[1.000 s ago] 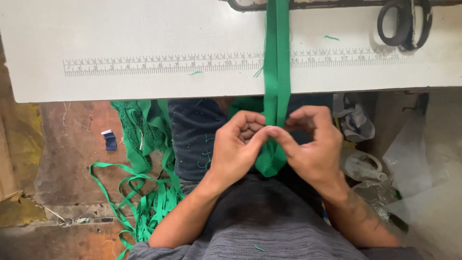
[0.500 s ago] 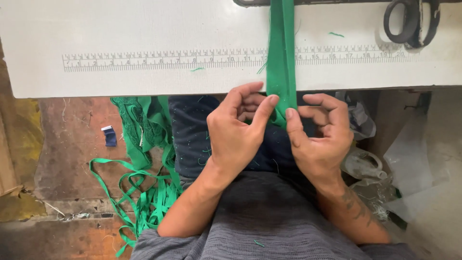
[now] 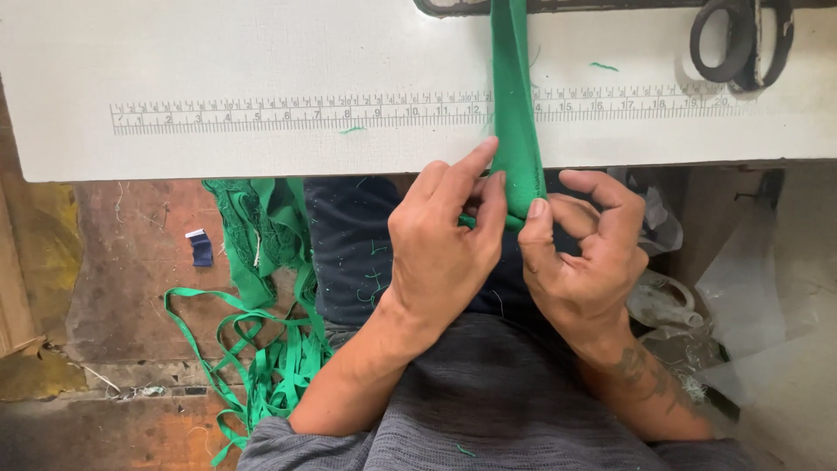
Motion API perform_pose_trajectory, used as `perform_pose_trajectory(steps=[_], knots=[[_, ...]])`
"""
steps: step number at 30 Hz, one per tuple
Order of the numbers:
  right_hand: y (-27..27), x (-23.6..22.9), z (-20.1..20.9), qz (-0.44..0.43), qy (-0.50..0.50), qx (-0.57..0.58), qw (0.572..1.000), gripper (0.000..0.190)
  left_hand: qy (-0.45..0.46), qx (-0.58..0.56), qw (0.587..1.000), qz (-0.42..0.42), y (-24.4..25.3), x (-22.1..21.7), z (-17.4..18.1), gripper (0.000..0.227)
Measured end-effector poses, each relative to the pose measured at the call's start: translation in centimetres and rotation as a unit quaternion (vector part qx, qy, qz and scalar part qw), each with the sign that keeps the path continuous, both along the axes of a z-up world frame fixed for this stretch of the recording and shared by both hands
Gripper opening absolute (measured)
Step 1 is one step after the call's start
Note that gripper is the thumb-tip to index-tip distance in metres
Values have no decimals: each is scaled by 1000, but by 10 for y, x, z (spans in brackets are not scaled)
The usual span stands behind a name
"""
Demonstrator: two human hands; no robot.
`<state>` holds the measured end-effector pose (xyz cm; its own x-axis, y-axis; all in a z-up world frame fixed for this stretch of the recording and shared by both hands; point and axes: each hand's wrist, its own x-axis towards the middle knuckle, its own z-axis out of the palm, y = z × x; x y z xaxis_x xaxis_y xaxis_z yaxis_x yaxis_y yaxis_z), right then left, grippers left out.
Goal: Folding green fabric strips lengthwise and sewing them using a sewing machine, then cutting them with scissors.
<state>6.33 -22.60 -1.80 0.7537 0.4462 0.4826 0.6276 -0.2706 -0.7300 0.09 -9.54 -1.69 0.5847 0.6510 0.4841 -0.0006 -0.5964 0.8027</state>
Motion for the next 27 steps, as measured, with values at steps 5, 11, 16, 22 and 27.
perform_pose_trajectory(steps=[5,11,16,22,27], knots=[[1,-2,-2,3,-8,7,1000,27,18,34,999,2,-1,-2,-3,31],[6,-1,-2,5,-35,-9,999,24,121,171,977,-40,0,-5,0,30],[-7,1,-19,-20,-56,-33,998,27,182,255,948,-51,0,-8,3,36],[24,47,37,23,-61,-251,966,59,211,232,948,-54,-7,-7,-1,28],[72,101,76,65,53,-407,909,61,136,138,979,-63,-5,-4,3,19]])
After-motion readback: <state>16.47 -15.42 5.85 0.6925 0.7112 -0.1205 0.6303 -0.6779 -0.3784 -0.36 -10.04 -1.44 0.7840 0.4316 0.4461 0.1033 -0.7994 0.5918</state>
